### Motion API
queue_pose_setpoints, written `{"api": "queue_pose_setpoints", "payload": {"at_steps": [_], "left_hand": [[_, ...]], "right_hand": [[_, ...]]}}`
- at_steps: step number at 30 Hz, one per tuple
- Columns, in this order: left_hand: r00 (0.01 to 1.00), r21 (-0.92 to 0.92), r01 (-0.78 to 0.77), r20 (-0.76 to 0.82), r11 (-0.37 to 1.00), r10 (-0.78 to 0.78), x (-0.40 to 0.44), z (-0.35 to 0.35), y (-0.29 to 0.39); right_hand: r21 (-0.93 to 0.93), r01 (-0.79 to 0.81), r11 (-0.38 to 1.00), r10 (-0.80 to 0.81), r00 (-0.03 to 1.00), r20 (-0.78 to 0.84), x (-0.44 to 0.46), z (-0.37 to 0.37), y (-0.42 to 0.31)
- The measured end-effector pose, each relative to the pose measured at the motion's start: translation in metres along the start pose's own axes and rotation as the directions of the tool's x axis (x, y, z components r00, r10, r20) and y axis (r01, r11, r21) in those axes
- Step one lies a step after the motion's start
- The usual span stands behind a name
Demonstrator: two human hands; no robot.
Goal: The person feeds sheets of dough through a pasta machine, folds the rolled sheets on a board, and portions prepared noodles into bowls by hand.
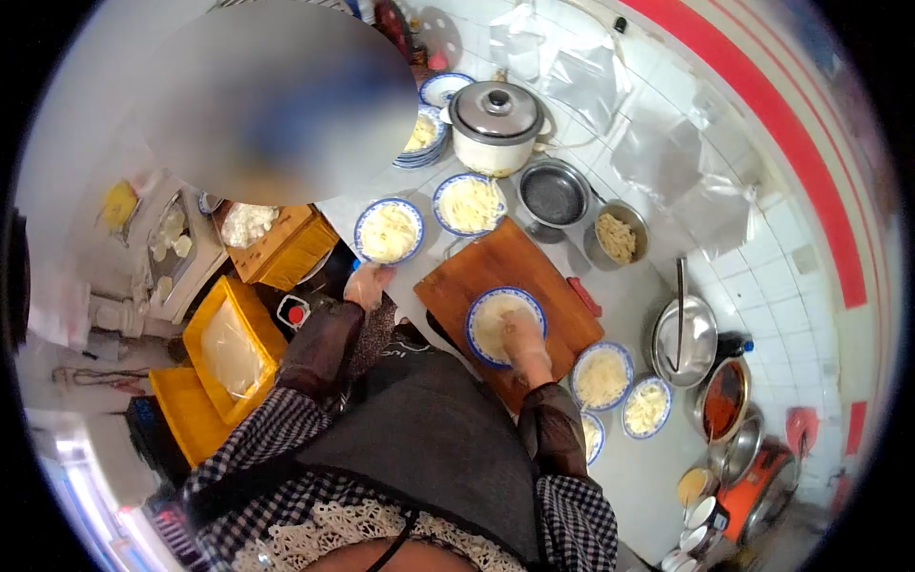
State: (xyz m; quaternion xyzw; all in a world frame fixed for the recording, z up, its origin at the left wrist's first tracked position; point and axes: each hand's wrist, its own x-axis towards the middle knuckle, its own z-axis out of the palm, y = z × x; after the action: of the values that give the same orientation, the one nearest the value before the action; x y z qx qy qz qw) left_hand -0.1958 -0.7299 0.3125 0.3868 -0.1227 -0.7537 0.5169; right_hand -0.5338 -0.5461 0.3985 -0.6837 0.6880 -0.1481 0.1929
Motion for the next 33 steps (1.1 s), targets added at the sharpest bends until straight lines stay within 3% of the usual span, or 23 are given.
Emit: {"api": "queue_pose_setpoints", "payload": {"at_steps": [1, 2, 4, 6, 7, 9, 10, 11, 12, 13, 14, 15, 17, 20, 21, 23, 25, 27, 28, 29, 30, 31, 33], "left_hand": [[1.000, -0.012, -0.009, -0.010, 1.000, 0.009, 0.024, -0.018, -0.001], [0.979, 0.370, -0.185, 0.145, 0.910, 0.140, 0.054, -0.046, -0.008], [0.920, 0.655, -0.379, 0.342, 0.653, 0.191, 0.064, -0.050, 0.000], [0.876, 0.897, -0.410, 0.437, -0.165, 0.205, 0.021, -0.006, 0.026], [0.878, 0.905, -0.399, 0.424, -0.149, 0.221, 0.010, 0.003, 0.026], [0.934, 0.944, -0.283, 0.311, -0.168, 0.175, -0.010, 0.013, 0.038], [0.875, 0.912, -0.327, 0.392, -0.248, 0.285, -0.026, 0.011, 0.037], [0.838, 0.917, -0.324, 0.393, -0.234, 0.379, -0.054, 0.019, 0.040], [0.912, 0.948, -0.259, 0.304, -0.186, 0.275, -0.063, 0.009, 0.041], [0.874, 0.924, -0.332, 0.377, -0.192, 0.306, -0.066, -0.023, 0.028], [0.962, 0.724, -0.271, 0.176, 0.634, 0.211, -0.085, -0.023, 0.027], [0.994, -0.029, -0.105, -0.036, 0.994, 0.104, -0.103, -0.024, 0.027], [0.980, 0.138, -0.148, -0.111, 0.979, 0.164, -0.175, -0.005, 0.060], [0.974, -0.147, -0.216, -0.099, 0.965, 0.203, -0.225, -0.048, 0.066], [0.908, 0.420, -0.369, -0.028, 0.829, 0.418, -0.223, -0.102, 0.047], [0.813, 0.791, -0.401, 0.075, 0.463, 0.578, -0.247, -0.149, 0.043], [0.764, 0.888, -0.312, 0.023, 0.339, 0.645, -0.289, -0.150, 0.058], [0.735, 0.306, -0.499, -0.346, 0.811, 0.583, -0.310, -0.165, 0.067], [0.784, -0.238, -0.562, -0.458, 0.792, 0.419, -0.321, -0.172, 0.071], [0.665, 0.520, -0.433, -0.368, 0.736, 0.650, -0.337, -0.198, 0.061], [0.495, 0.959, 0.009, -0.249, 0.282, 0.833, -0.352, -0.225, 0.051], [0.451, 0.721, -0.307, -0.465, 0.622, 0.762, -0.350, -0.269, 0.031], [0.379, 0.894, -0.120, -0.361, 0.432, 0.852, -0.396, -0.250, 0.060]], "right_hand": [[0.078, -0.029, 0.997, 0.031, 0.999, -0.026, 0.003, -0.020, -0.011], [0.158, -0.061, 0.986, 0.069, 0.996, -0.049, 0.006, -0.041, -0.024], [0.038, -0.060, 0.997, 0.061, 0.998, -0.016, 0.013, -0.082, -0.049], [0.228, -0.089, 0.970, 0.110, 0.991, -0.080, 0.018, -0.113, -0.079], [-0.008, 0.073, 0.997, -0.074, 0.992, -0.105, 0.027, -0.085, -0.036], [-0.045, 0.235, 0.971, -0.238, 0.936, -0.259, 0.043, -0.078, -0.017], [0.055, 0.261, 0.964, -0.233, 0.923, -0.307, 0.056, -0.082, -0.027], [0.151, 0.294, 0.944, -0.226, 0.908, -0.354, 0.069, -0.087, -0.035], [0.351, 0.179, 0.919, -0.100, 0.968, -0.231, 0.075, -0.100, -0.053], [0.239, 0.234, 0.943, -0.181, 0.958, -0.223, 0.085, -0.094, -0.052], [0.123, 0.294, 0.948, -0.263, 0.939, -0.221, 0.096, -0.086, -0.053], [0.139, 0.353, 0.925, -0.324, 0.926, -0.192, 0.101, -0.079, -0.062], [0.406, 0.114, 0.907, -0.118, 0.993, -0.016, 0.112, -0.064, -0.079], [0.491, 0.172, 0.854, -0.210, 0.978, 0.021, 0.120, -0.024, -0.111], [0.575, 0.162, 0.802, -0.239, 0.969, 0.061, 0.107, -0.037, -0.155], [0.580, 0.177, 0.795, -0.289, 0.952, 0.105, 0.116, -0.009, -0.179], [0.582, 0.198, 0.789, -0.342, 0.928, 0.148, 0.126, 0.022, -0.210], [0.672, 0.211, 0.710, -0.453, 0.867, 0.206, 0.129, 0.048, -0.269], [0.716, 0.212, 0.665, -0.533, 0.807, 0.255, 0.130, 0.052, -0.298], [0.695, 0.187, 0.694, -0.517, 0.801, 0.301, 0.136, 0.073, -0.326], [0.671, 0.161, 0.724, -0.497, 0.796, 0.346, 0.141, 0.094, -0.357], [0.662, 0.186, 0.726, -0.524, 0.773, 0.357, 0.143, 0.105, -0.393], [0.675, 0.199, 0.711, -0.573, 0.720, 0.392, 0.146, 0.125, -0.473]]}}
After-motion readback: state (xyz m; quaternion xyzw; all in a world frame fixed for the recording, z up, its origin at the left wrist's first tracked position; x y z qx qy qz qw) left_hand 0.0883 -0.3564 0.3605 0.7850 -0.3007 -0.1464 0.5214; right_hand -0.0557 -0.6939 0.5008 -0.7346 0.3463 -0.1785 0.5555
